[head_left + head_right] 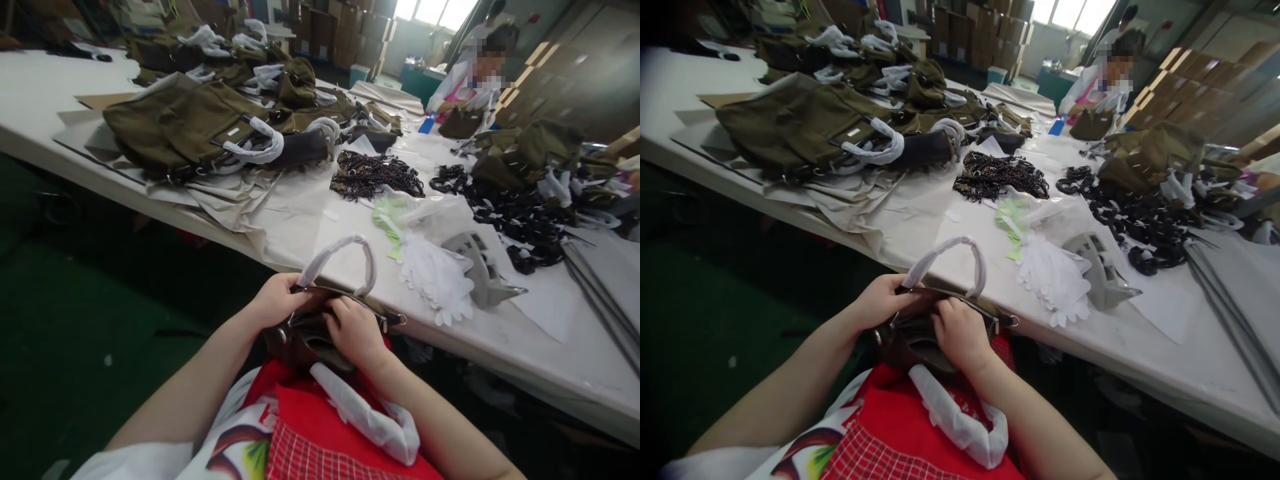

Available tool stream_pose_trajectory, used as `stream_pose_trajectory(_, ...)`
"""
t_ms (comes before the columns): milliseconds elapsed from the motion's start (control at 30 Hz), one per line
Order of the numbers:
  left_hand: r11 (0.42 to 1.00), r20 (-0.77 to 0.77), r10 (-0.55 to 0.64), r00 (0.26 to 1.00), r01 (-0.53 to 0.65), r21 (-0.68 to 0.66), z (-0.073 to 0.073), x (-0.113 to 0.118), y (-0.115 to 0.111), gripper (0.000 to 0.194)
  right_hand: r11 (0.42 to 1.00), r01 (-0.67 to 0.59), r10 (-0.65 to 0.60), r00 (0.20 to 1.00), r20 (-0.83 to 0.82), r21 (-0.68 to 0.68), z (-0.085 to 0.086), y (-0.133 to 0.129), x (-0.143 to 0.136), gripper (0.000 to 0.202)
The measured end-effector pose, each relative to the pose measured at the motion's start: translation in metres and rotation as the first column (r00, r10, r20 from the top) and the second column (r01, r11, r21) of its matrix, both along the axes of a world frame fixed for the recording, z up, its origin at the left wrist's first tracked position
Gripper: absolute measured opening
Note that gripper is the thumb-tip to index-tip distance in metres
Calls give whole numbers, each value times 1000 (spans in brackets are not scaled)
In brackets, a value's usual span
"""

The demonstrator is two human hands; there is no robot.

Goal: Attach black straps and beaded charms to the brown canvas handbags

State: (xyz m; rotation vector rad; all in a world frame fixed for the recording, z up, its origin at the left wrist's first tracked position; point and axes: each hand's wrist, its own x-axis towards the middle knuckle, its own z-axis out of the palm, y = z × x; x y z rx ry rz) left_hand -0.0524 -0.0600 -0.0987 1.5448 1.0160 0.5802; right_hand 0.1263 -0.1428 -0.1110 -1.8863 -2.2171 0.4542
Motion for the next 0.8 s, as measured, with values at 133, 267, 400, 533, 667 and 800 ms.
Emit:
stream_pose_trajectory(133,999,9,42,999,-42,18,-3,3,0,33,979,-201,202,978,-55,20,1,-3,-9,31)
stream_pose_trajectory(267,994,21,80,997,-81,67,-5,4,0,28,979,-202,202,979,-3,17,-3,2,-15,30)
stream_pose_trajectory(400,989,47,86,995,-91,115,-11,4,0,24,980,-199,199,980,-13,14,-6,6,-18,25)
stream_pose_trajectory(533,994,77,106,991,-107,8,-18,0,4,29,932,-351,360,925,-123,87,15,0,-8,18)
stream_pose_trajectory(667,963,126,166,978,-133,-236,-18,-9,11,37,949,-153,242,915,-324,277,50,2,38,18)
stream_pose_trajectory(800,941,135,192,972,-144,-305,-13,-10,13,36,871,371,-359,928,-100,323,46,48,107,27)
